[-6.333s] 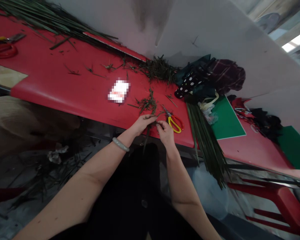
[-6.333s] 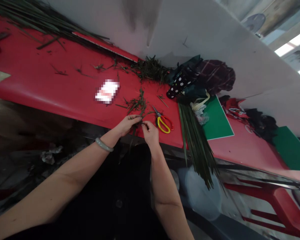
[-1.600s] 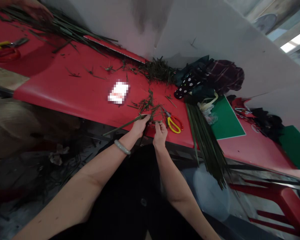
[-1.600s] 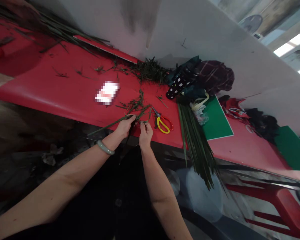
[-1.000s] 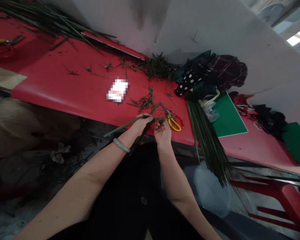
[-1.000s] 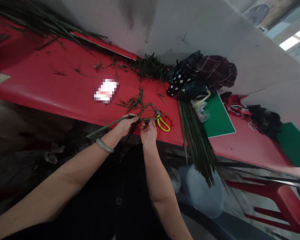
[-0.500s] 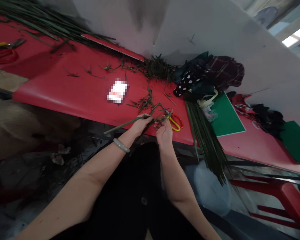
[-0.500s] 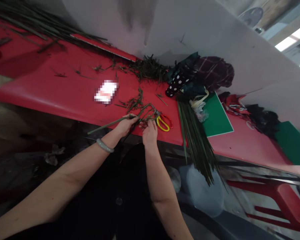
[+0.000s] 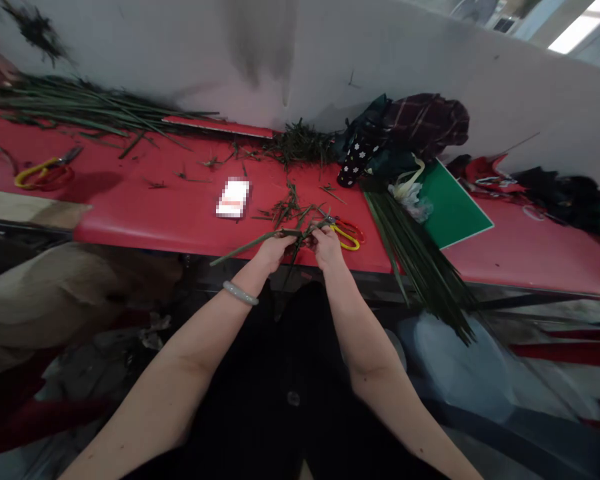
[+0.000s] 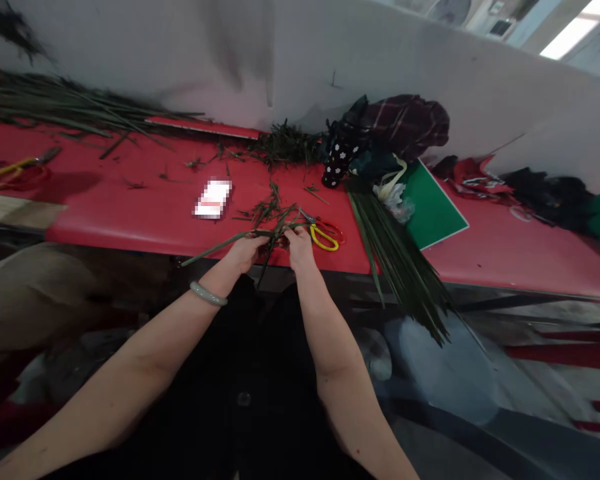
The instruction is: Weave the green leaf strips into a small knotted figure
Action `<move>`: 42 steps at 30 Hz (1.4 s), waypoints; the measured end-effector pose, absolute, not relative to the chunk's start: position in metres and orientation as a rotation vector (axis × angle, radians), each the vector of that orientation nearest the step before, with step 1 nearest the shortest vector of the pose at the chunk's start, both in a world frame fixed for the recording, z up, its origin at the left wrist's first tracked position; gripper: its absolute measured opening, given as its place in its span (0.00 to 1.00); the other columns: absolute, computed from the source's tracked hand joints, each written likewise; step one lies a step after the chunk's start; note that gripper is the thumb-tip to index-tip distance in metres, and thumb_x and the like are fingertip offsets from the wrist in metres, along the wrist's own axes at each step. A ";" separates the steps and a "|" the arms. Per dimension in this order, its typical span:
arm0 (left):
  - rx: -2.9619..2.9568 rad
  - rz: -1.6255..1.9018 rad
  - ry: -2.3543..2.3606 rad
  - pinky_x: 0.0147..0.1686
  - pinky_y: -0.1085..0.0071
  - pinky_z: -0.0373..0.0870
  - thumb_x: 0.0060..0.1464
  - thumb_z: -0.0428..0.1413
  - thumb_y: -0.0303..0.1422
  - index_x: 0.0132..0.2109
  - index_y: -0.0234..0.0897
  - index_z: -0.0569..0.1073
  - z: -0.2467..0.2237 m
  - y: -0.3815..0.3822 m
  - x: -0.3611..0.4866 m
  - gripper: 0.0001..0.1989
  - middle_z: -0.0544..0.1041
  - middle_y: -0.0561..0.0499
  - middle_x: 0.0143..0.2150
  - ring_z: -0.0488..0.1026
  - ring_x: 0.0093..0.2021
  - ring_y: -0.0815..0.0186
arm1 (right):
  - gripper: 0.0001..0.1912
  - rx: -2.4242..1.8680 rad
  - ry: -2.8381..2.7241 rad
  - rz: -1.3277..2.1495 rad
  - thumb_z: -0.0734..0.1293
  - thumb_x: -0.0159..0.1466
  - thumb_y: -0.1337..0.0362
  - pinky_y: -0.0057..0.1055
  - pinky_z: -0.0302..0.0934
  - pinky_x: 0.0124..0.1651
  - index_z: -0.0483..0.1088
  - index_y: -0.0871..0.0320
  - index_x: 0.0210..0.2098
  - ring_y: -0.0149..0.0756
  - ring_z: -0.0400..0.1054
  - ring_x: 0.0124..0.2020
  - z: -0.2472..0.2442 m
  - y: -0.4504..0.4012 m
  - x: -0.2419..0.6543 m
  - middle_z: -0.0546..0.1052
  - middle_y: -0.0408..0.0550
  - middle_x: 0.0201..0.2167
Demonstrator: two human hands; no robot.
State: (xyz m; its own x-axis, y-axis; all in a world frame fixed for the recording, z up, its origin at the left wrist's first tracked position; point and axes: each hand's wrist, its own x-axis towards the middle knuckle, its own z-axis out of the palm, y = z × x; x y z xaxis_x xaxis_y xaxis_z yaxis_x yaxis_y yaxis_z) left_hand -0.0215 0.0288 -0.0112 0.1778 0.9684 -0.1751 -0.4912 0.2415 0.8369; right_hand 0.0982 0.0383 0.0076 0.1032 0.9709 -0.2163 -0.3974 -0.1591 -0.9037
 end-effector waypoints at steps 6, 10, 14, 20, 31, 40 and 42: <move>0.719 1.167 0.897 0.24 0.76 0.61 0.38 0.61 0.31 0.30 0.33 0.73 -0.011 0.026 -0.024 0.09 0.74 0.53 0.24 0.67 0.22 0.74 | 0.08 -1.044 -0.669 1.437 0.66 0.48 0.67 0.20 0.55 0.18 0.60 0.58 0.25 0.23 0.62 0.14 0.002 0.042 0.104 0.68 0.34 0.12; 0.655 1.161 0.932 0.25 0.76 0.61 0.37 0.62 0.33 0.29 0.32 0.72 -0.012 0.025 -0.021 0.10 0.73 0.53 0.23 0.68 0.23 0.74 | 0.08 -1.023 -0.614 1.405 0.66 0.49 0.67 0.20 0.55 0.18 0.59 0.57 0.24 0.23 0.62 0.14 -0.003 0.045 0.111 0.67 0.34 0.12; 0.696 1.134 0.988 0.21 0.76 0.58 0.37 0.62 0.36 0.28 0.32 0.70 -0.017 0.026 -0.015 0.12 0.71 0.54 0.20 0.64 0.19 0.75 | 0.08 -1.037 -0.584 1.382 0.66 0.49 0.67 0.21 0.55 0.18 0.60 0.57 0.26 0.24 0.62 0.14 -0.011 0.046 0.116 0.67 0.33 0.13; 0.647 1.169 0.972 0.29 0.74 0.66 0.35 0.63 0.35 0.29 0.33 0.69 -0.023 0.031 -0.012 0.14 0.72 0.55 0.23 0.68 0.24 0.74 | 0.13 -0.930 -0.772 1.416 0.67 0.49 0.58 0.24 0.58 0.24 0.66 0.57 0.31 0.25 0.64 0.19 -0.027 0.046 0.115 0.72 0.36 0.21; 0.695 1.202 0.929 0.35 0.70 0.68 0.33 0.63 0.31 0.29 0.32 0.70 -0.028 0.026 -0.011 0.13 0.74 0.53 0.26 0.71 0.28 0.70 | 0.06 -1.096 -1.004 1.371 0.66 0.46 0.65 0.22 0.53 0.20 0.66 0.59 0.25 0.23 0.57 0.15 -0.029 0.050 0.112 0.67 0.33 0.12; 0.686 1.179 1.011 0.34 0.67 0.69 0.39 0.60 0.37 0.28 0.33 0.69 -0.030 0.032 -0.007 0.11 0.72 0.53 0.24 0.70 0.26 0.70 | 0.07 -1.049 -0.954 1.384 0.64 0.47 0.66 0.22 0.53 0.18 0.63 0.58 0.26 0.24 0.58 0.14 -0.027 0.044 0.115 0.66 0.33 0.12; 0.738 1.148 1.006 0.34 0.69 0.68 0.37 0.62 0.34 0.31 0.33 0.70 -0.028 0.032 -0.006 0.12 0.74 0.52 0.27 0.71 0.28 0.70 | 0.07 -1.045 -0.966 1.396 0.64 0.47 0.65 0.22 0.54 0.18 0.63 0.58 0.26 0.24 0.58 0.14 -0.026 0.044 0.115 0.67 0.33 0.12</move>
State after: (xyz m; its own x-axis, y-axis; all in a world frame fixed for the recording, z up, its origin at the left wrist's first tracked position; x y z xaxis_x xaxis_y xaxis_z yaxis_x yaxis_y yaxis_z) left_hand -0.0064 0.0319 -0.0276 0.0887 0.9621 -0.2580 -0.3814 0.2721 0.8835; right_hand 0.1148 0.0440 -0.0264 -0.0225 0.9969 -0.0756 -0.2810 -0.0789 -0.9565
